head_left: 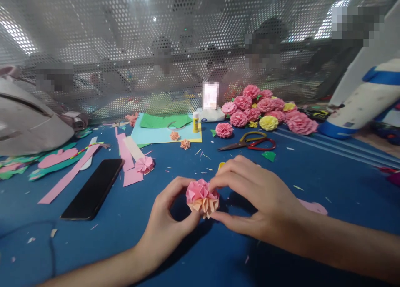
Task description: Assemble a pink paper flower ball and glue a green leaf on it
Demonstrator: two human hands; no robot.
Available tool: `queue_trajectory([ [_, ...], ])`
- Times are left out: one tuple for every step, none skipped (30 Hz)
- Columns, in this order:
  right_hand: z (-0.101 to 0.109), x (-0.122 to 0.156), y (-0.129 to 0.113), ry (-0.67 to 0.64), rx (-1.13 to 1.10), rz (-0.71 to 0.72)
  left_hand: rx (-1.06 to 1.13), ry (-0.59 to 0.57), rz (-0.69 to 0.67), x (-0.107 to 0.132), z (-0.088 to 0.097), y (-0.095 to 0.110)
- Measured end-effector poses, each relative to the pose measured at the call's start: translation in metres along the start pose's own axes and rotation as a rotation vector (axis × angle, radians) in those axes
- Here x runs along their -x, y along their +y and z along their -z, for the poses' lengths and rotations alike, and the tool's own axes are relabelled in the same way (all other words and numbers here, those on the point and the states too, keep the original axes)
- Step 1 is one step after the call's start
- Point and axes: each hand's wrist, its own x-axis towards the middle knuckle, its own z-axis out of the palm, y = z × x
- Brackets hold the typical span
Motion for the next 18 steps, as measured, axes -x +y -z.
queue_trajectory([
  [-0.0010, 0.0002, 0.0002, -0.006, 0.000, -0.003, -0.014, -0.003, -0.009, 0.0002, -0.0005, 0.0003],
  [-0.0019, 0.0003, 0.0005, -0.009, 0.001, -0.004, -0.028, -0.004, -0.019, 0.0005, -0.0010, 0.0004],
  [-0.0026, 0.0004, 0.0008, -0.010, 0.004, -0.003, -0.040, -0.002, -0.028, 0.0007, -0.0013, 0.0004],
  [-0.0031, 0.0003, 0.0011, -0.005, 0.009, 0.000, -0.049, 0.002, -0.036, 0.0009, -0.0015, 0.0002],
  [-0.0035, 0.0001, 0.0013, 0.000, 0.016, 0.007, -0.056, 0.006, -0.040, 0.0010, -0.0015, -0.0001],
  [-0.0037, -0.0001, 0.0015, 0.010, 0.024, 0.014, -0.062, 0.008, -0.042, 0.0011, -0.0015, -0.0005],
  [-0.0038, -0.0004, 0.0017, 0.017, 0.033, 0.021, -0.065, 0.008, -0.042, 0.0012, -0.0013, -0.0009],
  [-0.0038, -0.0007, 0.0019, 0.024, 0.042, 0.026, -0.065, 0.008, -0.042, 0.0013, -0.0011, -0.0013],
  [-0.0038, -0.0008, 0.0021, 0.026, 0.047, 0.031, -0.063, 0.006, -0.042, 0.0014, -0.0010, -0.0016],
  [-0.0037, -0.0010, 0.0023, 0.025, 0.051, 0.032, -0.061, 0.005, -0.041, 0.0016, -0.0008, -0.0019],
  [-0.0036, -0.0010, 0.0024, 0.021, 0.052, 0.031, -0.060, 0.005, -0.039, 0.0018, -0.0007, -0.0022],
  [-0.0036, -0.0010, 0.0025, 0.017, 0.051, 0.028, -0.060, 0.003, -0.037, 0.0020, -0.0006, -0.0024],
  [-0.0036, -0.0009, 0.0026, 0.013, 0.051, 0.023, -0.059, 0.003, -0.034, 0.0022, -0.0007, -0.0025],
  [-0.0036, -0.0008, 0.0025, 0.008, 0.050, 0.018, -0.058, 0.003, -0.030, 0.0023, -0.0008, -0.0026],
  [-0.0037, -0.0007, 0.0024, 0.002, 0.048, 0.011, -0.057, 0.003, -0.028, 0.0024, -0.0010, -0.0027],
  [-0.0038, -0.0005, 0.0023, -0.003, 0.043, 0.005, -0.055, 0.004, -0.026, 0.0024, -0.0012, -0.0027],
  [-0.0039, -0.0004, 0.0021, -0.009, 0.036, 0.000, -0.052, 0.004, -0.026, 0.0023, -0.0013, -0.0026],
  [-0.0040, -0.0003, 0.0019, -0.016, 0.028, -0.004, -0.050, 0.005, -0.026, 0.0022, -0.0015, -0.0026],
])
